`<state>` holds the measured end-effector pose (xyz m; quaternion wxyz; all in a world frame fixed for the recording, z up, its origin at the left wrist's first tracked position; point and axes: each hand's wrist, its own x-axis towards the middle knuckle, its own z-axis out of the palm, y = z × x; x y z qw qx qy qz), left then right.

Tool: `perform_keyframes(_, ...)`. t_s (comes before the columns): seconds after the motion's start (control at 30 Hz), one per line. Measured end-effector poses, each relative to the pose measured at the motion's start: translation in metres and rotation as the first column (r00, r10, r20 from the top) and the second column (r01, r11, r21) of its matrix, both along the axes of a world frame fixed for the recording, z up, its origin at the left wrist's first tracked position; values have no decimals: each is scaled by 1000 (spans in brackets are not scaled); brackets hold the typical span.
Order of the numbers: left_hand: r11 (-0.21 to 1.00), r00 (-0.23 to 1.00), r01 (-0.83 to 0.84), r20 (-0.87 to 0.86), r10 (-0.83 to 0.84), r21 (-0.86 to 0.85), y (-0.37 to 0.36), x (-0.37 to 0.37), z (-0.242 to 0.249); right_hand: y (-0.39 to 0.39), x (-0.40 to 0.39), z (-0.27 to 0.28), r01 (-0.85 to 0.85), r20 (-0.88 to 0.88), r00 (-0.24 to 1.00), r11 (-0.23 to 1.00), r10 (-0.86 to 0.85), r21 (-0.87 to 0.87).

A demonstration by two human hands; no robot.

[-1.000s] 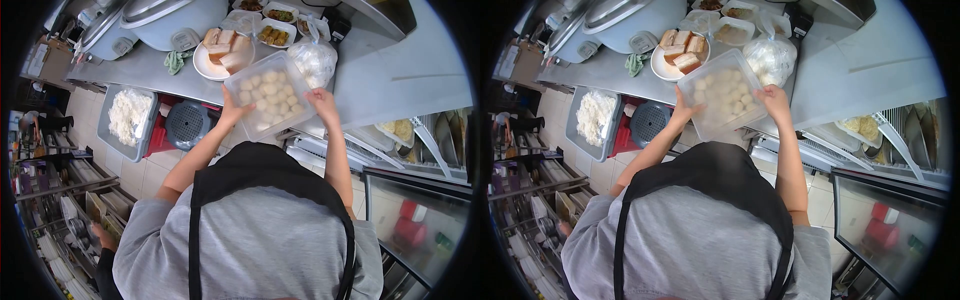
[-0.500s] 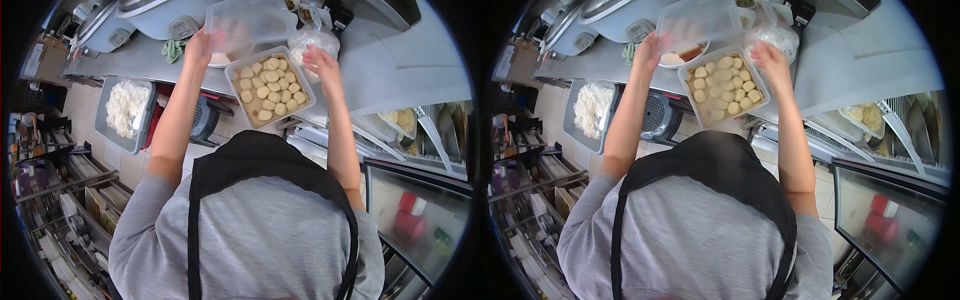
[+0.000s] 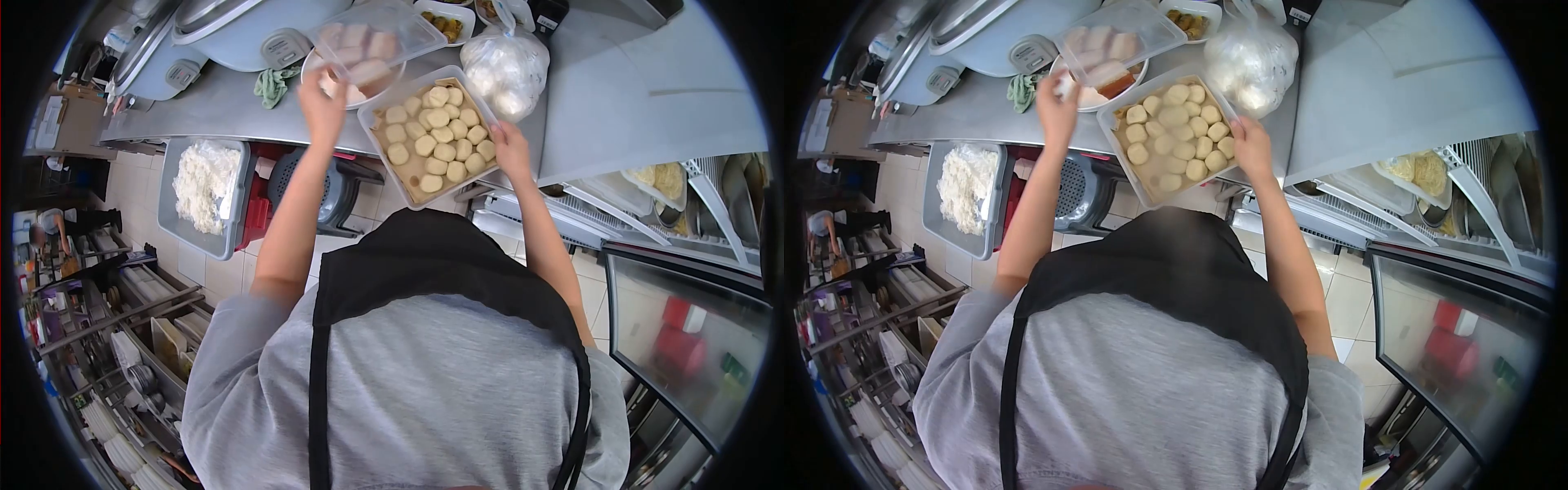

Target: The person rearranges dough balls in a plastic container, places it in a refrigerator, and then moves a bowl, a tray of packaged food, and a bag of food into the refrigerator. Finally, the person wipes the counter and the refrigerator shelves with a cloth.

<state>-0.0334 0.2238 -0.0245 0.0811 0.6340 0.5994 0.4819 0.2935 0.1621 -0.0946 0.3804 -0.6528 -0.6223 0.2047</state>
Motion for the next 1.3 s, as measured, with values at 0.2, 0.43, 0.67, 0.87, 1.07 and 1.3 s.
perform_keyframes(0.2, 838, 638, 351, -549, -540, -418, -66, 61, -21, 5, 1, -10, -4, -28, 1000, 1000, 4, -22)
perform_keyframes(0.43, 897, 437, 193, -784, -441, -397, -67, 69, -26, 6, 2, -11, -24, -93, 995, 1000, 24, 1)
perform_keyframes(0.67, 898, 477, 46, -780, -404, -437, -60, 70, -26, 3, 2, -7, -6, -105, 994, 999, 2, -32)
perform_keyframes(0.87, 907, 521, 86, -758, -393, -411, -61, 70, -26, 4, 4, -10, -13, -62, 998, 1000, 12, -18)
perform_keyframes(1.07, 874, 547, 175, -694, -469, -453, -84, 83, -12, 5, 3, -10, 10, -100, 995, 999, -14, -43)
perform_keyframes(1.3, 711, 656, 473, -331, -678, -519, -103, 113, -58, 5, 1, -8, 12, -99, 995, 999, -15, -29)
